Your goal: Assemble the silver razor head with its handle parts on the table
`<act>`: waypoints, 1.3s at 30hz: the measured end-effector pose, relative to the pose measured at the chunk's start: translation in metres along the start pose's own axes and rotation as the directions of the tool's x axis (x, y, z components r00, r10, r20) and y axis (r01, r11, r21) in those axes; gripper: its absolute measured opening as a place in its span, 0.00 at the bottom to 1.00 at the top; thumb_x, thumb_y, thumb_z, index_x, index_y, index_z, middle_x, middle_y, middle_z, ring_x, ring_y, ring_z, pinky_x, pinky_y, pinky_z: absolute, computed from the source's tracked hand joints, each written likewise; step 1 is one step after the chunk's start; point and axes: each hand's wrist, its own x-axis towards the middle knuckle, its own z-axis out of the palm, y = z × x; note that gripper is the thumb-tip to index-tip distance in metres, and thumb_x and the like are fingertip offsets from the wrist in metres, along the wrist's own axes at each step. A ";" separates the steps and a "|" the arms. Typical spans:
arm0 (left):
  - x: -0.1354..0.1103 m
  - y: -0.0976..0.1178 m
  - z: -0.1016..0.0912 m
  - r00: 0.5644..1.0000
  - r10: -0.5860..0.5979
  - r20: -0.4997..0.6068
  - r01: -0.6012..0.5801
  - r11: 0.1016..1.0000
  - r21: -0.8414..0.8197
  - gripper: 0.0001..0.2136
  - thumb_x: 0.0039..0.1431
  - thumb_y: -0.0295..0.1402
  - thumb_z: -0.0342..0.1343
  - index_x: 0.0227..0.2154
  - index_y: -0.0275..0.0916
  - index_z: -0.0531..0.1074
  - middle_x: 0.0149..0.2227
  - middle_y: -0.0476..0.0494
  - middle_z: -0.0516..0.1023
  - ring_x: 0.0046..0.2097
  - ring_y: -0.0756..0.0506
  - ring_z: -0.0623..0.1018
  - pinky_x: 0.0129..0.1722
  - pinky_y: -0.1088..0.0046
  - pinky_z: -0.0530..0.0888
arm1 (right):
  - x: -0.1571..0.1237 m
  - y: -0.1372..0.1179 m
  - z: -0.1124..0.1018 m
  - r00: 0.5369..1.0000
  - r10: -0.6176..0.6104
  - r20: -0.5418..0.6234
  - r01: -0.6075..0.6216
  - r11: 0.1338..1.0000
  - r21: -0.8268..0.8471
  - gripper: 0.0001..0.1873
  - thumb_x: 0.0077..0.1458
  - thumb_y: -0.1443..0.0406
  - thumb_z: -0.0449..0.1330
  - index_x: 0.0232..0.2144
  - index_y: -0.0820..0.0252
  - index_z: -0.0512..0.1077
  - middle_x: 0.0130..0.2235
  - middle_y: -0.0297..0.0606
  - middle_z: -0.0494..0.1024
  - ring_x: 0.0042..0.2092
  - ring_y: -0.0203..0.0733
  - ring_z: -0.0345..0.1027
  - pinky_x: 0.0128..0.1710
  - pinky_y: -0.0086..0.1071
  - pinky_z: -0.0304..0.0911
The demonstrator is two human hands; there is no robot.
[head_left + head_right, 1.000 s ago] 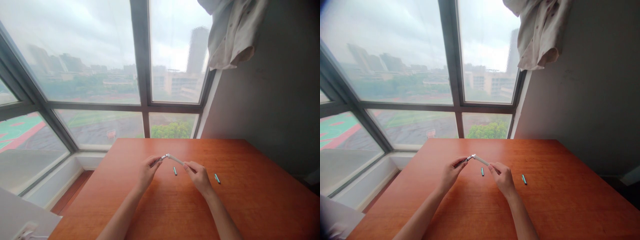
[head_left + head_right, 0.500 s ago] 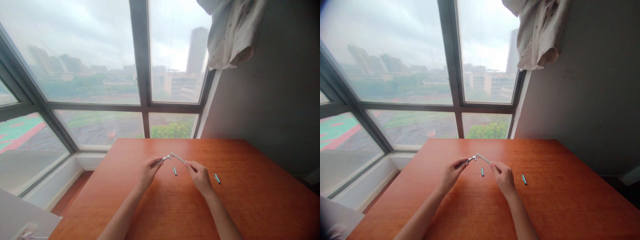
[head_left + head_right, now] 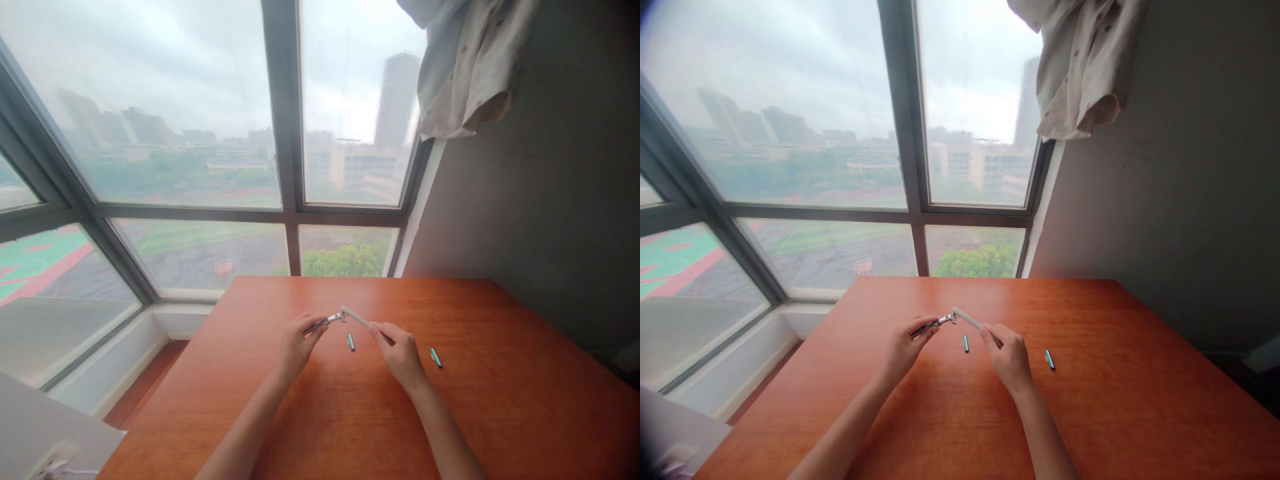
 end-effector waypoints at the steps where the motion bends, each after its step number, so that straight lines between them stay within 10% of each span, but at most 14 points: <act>1: 0.000 0.000 0.000 1.000 0.000 0.002 0.000 1.000 -0.002 0.10 0.56 0.37 0.56 0.37 0.39 0.78 0.36 0.41 0.79 0.38 0.44 0.77 0.39 0.72 0.74 | 0.000 -0.001 0.000 1.000 0.001 -0.004 -0.001 1.000 -0.003 0.19 0.60 0.56 0.51 0.34 0.59 0.78 0.30 0.41 0.79 0.33 0.43 0.71 0.31 0.30 0.63; 39: -0.001 0.001 0.006 0.964 -0.261 0.056 0.266 0.924 -0.274 0.18 0.53 0.45 0.57 0.38 0.36 0.78 0.30 0.42 0.78 0.32 0.47 0.73 0.33 0.72 0.70 | -0.001 -0.009 0.006 1.000 0.025 -0.004 -0.024 0.978 0.208 0.17 0.59 0.56 0.54 0.36 0.60 0.77 0.33 0.40 0.78 0.35 0.43 0.71 0.32 0.29 0.64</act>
